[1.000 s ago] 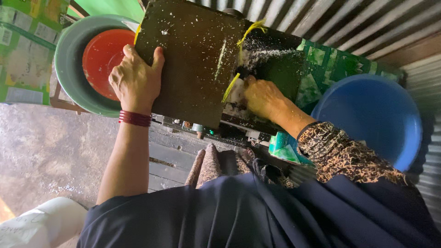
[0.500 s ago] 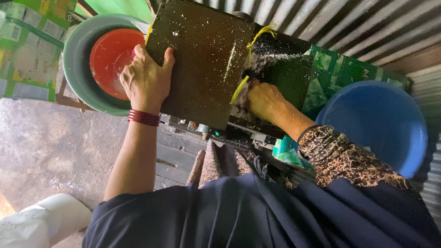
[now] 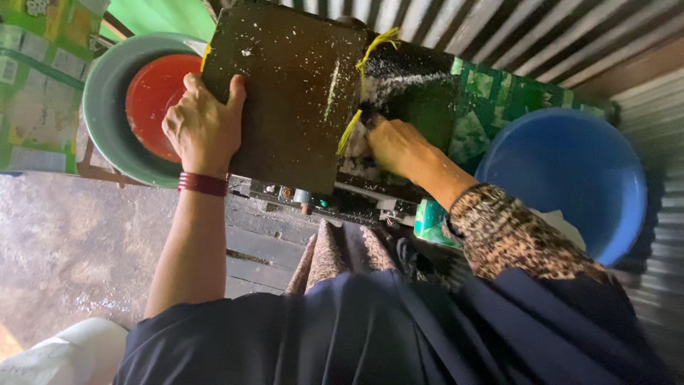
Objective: The person steadies a manual coconut grater machine with one hand and presses coconut halves against the rotating grating drum with the other, moving them back and forth. Grated coconut falls into a blue basin below, and the person occasionally retrieves coconut halves from the basin to continue grating.
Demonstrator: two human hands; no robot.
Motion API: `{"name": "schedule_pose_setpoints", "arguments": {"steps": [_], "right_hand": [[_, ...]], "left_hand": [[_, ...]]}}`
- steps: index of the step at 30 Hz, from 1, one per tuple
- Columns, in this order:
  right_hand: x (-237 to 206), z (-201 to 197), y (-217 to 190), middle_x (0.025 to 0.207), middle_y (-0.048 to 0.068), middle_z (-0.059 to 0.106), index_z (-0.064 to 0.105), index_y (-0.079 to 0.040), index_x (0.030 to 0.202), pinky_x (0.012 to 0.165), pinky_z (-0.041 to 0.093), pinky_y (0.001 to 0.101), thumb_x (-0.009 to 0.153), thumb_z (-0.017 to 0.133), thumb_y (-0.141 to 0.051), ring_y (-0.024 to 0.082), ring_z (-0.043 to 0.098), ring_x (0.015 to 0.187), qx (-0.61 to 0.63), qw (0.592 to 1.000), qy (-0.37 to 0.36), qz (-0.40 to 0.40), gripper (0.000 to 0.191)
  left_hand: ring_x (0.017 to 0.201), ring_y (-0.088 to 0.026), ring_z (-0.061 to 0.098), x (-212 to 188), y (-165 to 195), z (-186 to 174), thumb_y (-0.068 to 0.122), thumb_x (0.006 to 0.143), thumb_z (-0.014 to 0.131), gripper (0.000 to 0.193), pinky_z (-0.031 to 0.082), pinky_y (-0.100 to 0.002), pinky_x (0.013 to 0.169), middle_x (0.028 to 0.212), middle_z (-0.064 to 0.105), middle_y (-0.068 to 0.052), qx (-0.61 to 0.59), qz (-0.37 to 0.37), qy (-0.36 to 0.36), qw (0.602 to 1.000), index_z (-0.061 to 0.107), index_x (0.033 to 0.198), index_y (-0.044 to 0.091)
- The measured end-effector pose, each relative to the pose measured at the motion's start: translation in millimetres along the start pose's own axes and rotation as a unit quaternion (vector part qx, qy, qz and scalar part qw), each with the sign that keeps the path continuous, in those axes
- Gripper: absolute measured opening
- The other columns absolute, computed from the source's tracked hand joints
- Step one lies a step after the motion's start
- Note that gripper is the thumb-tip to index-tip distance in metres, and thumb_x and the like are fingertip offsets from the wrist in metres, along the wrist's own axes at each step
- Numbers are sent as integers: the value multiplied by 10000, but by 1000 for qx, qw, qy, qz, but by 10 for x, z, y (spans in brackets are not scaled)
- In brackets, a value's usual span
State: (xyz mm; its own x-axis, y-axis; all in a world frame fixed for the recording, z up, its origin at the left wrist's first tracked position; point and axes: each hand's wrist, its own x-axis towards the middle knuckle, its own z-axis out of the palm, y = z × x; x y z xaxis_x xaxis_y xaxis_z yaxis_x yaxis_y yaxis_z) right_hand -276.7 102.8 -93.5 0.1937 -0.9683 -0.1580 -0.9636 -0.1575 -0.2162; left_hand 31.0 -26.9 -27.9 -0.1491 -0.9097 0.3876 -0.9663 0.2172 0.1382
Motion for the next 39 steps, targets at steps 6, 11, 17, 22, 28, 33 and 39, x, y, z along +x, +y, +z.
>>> {"name": "schedule_pose_setpoints", "arguments": {"steps": [6, 11, 17, 22, 28, 33, 39], "right_hand": [[-39, 34, 93, 1016, 251, 710, 742, 2, 803, 778, 605, 501, 775, 616, -50, 431, 725, 877, -52, 997, -3, -65, 139], [13, 92, 78, 1006, 271, 696, 735, 14, 798, 727, 590, 523, 747, 623, -43, 456, 707, 837, -13, 997, 34, -62, 135], [37, 19, 47, 1024, 274, 694, 738, 29, 821, 741, 581, 530, 720, 648, -73, 472, 697, 865, 7, 999, 7, -39, 169], [47, -20, 7, 1025, 272, 698, 753, 23, 845, 736, 579, 535, 728, 657, -87, 475, 697, 855, 15, 999, 18, -43, 187], [113, 50, 15, 907, 285, 709, 762, 6, 808, 775, 586, 523, 744, 632, -95, 458, 709, 880, -25, 999, -43, -13, 177], [162, 50, 2, 859, 292, 699, 748, 21, 776, 767, 587, 530, 740, 613, -83, 463, 709, 856, -5, 999, -36, -31, 174], [109, 4, -58, 849, 290, 694, 746, 12, 778, 726, 577, 542, 727, 657, -122, 482, 688, 820, 37, 999, -5, -2, 169]], "left_hand": [[683, -390, 705, 4, -8, 28, 641, 1025, 656, 616, 546, -488, 646, 737, 709, -181, -1, 3, 8, 1000, 602, 1014, 27], [693, -399, 703, 2, 26, -21, 621, 1014, 664, 599, 541, -497, 648, 745, 710, -189, -17, -11, -2, 1000, 605, 1032, 25], [698, -421, 701, 40, 56, -88, 609, 996, 688, 601, 544, -508, 671, 745, 711, -199, -36, -23, -33, 999, 602, 1013, 15], [693, -418, 707, 31, 74, -101, 596, 984, 693, 587, 549, -504, 663, 754, 716, -199, -41, -20, -20, 999, 603, 1026, 18], [693, -420, 705, 43, 65, -89, 620, 980, 688, 599, 544, -508, 655, 747, 712, -202, -31, -21, -26, 999, 593, 981, 28], [694, -415, 707, 37, 50, -59, 632, 990, 675, 614, 545, -504, 655, 733, 706, -202, -23, -26, -34, 999, 588, 987, 24], [694, -411, 708, 17, 26, -33, 635, 996, 670, 608, 545, -507, 652, 737, 711, -197, -21, -17, -20, 999, 598, 983, 32]]}}
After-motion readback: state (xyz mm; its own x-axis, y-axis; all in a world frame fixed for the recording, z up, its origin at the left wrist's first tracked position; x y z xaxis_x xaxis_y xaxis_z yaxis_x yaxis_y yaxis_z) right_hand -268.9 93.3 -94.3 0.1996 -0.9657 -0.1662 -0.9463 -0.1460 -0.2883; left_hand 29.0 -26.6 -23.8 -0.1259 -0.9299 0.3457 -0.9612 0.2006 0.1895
